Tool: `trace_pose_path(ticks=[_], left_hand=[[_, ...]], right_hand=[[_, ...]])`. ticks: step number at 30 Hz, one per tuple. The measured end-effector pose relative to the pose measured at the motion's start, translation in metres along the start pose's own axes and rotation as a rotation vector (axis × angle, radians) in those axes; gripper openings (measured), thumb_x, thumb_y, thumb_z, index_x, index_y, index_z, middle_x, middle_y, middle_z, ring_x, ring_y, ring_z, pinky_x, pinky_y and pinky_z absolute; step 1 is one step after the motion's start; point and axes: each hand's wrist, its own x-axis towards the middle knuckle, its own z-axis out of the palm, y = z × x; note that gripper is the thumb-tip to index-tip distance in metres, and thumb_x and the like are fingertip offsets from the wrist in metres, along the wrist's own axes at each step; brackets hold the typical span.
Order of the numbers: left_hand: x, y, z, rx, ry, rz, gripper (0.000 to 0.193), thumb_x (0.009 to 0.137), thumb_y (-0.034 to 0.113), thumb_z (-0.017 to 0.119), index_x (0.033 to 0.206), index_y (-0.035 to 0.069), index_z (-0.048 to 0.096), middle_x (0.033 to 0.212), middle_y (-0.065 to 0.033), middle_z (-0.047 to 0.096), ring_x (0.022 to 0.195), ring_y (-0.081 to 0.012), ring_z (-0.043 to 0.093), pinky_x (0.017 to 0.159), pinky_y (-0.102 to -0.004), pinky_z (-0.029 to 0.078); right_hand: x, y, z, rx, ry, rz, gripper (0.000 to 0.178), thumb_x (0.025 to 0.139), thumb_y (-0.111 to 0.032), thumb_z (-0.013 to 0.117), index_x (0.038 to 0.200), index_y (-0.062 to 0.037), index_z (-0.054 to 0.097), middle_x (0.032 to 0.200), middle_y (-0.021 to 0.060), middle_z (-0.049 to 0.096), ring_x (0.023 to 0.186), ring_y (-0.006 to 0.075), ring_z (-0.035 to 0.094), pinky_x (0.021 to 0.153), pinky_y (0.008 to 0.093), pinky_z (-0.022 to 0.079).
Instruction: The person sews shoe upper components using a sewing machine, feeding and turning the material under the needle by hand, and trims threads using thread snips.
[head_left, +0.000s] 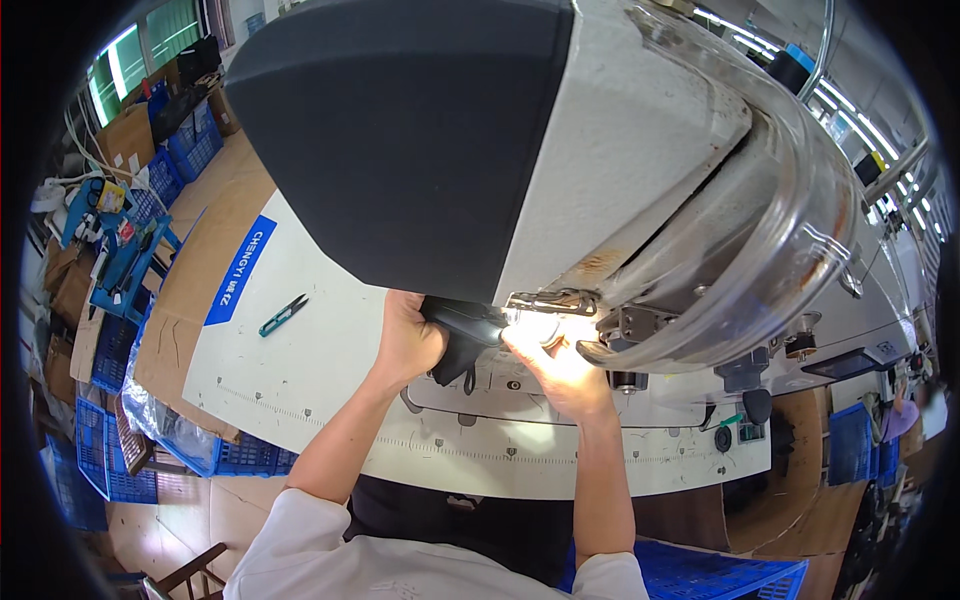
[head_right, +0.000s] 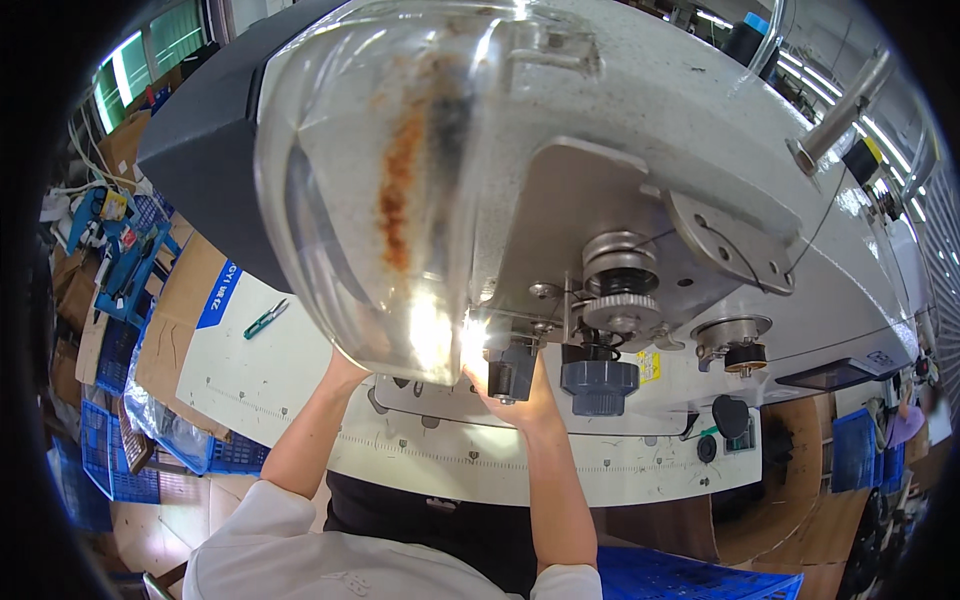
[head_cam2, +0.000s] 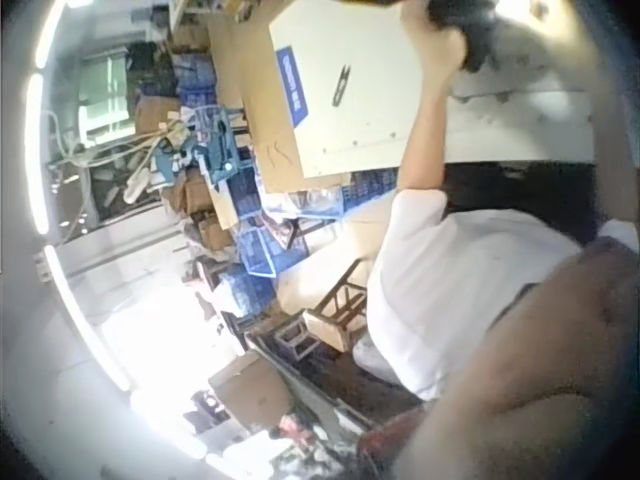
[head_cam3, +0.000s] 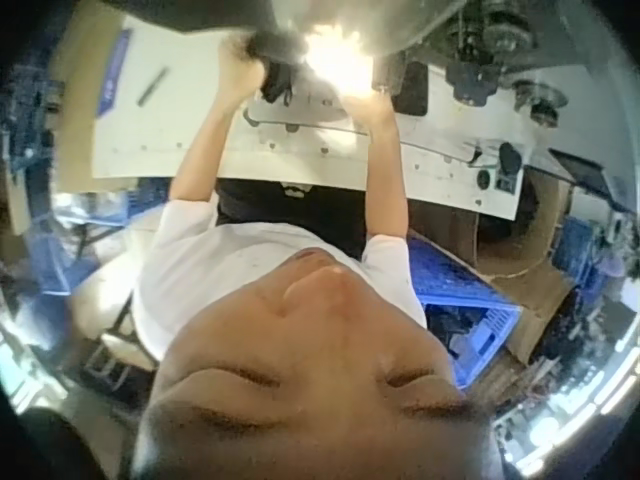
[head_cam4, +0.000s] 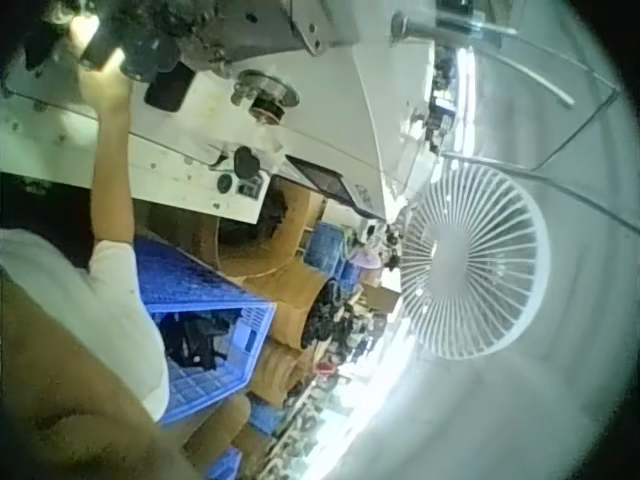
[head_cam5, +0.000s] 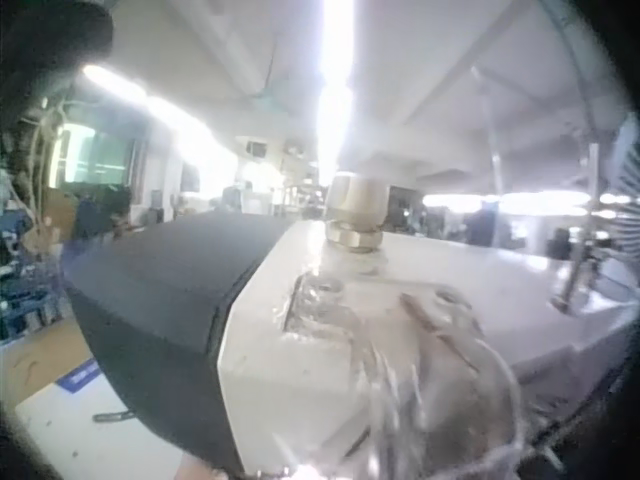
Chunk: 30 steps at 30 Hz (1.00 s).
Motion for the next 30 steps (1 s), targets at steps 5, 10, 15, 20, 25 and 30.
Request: trace_pose_path(ticks=[5, 10, 15, 20, 25, 30], left_hand=[[-0.017, 0.012, 0.0, 0.168, -0.015, -0.111, 0.039, 0.06, -0.019, 0.048, 0.087, 0.003, 0.066, 0.083, -0.0052, 0.067, 0.084, -0.0202, 0.062, 0.076, -0.0276, 0.046], [-0.032, 0.034, 0.011, 0.388, -0.026, 0.082, 0.031, 0.063, -0.013, 0.062, 0.086, 0.007, 0.067, 0.09, -0.0064, 0.068, 0.089, -0.0228, 0.062, 0.078, -0.0301, 0.047], [-0.021, 0.026, 0.003, 0.296, -0.065, 0.06, 0.03, 0.062, -0.008, 0.071, 0.086, 0.01, 0.068, 0.094, -0.005, 0.068, 0.089, -0.0218, 0.063, 0.081, -0.03, 0.048], [-0.014, 0.034, 0.0, 0.299, -0.079, 0.039, 0.033, 0.062, -0.009, 0.072, 0.089, 0.01, 0.07, 0.092, -0.0042, 0.07, 0.088, -0.019, 0.063, 0.08, -0.029, 0.049], [-0.012, 0.03, -0.002, 0.298, -0.094, 0.001, 0.03, 0.063, -0.009, 0.069, 0.086, 0.009, 0.071, 0.091, -0.0033, 0.071, 0.087, -0.0179, 0.064, 0.079, -0.0275, 0.048], [-0.017, 0.014, -0.002, 0.151, -0.058, -0.133, 0.031, 0.064, -0.012, 0.063, 0.087, 0.008, 0.071, 0.09, -0.0049, 0.072, 0.084, -0.0181, 0.066, 0.079, -0.0273, 0.048]], right_hand=[[0.001, -0.03, 0.0, -0.04, -0.19, 0.083, 0.044, 0.072, -0.007, 0.08, 0.11, 0.0009, 0.059, 0.102, 0.0056, 0.062, 0.094, 0.0149, 0.057, 0.085, 0.0295, 0.046], [0.001, -0.021, -0.015, 0.013, -0.281, 0.097, 0.075, 0.051, -0.01, 0.089, 0.117, -0.0013, 0.054, 0.113, 0.005, 0.055, 0.11, 0.0174, 0.049, 0.095, 0.0311, 0.039], [0.0, -0.027, -0.007, -0.13, -0.276, 0.06, 0.059, 0.055, -0.006, 0.085, 0.108, -0.0019, 0.059, 0.104, 0.0047, 0.059, 0.095, 0.0138, 0.055, 0.086, 0.0292, 0.045], [-0.004, -0.01, 0.002, 0.353, -0.17, 0.255, 0.043, 0.06, -0.005, 0.083, 0.097, -0.002, 0.063, 0.095, 0.0023, 0.062, 0.087, 0.0113, 0.056, 0.077, 0.0265, 0.048], [-0.004, -0.014, 0.007, 0.285, -0.089, 0.199, 0.039, 0.062, -0.004, 0.083, 0.095, -0.0009, 0.063, 0.09, 0.0012, 0.063, 0.084, 0.01, 0.057, 0.073, 0.0257, 0.049], [-0.002, -0.005, 0.003, 0.056, -0.138, 0.032, 0.038, 0.062, -0.002, 0.083, 0.094, -0.0009, 0.063, 0.091, 0.0021, 0.063, 0.083, 0.0105, 0.058, 0.075, 0.0261, 0.049]])
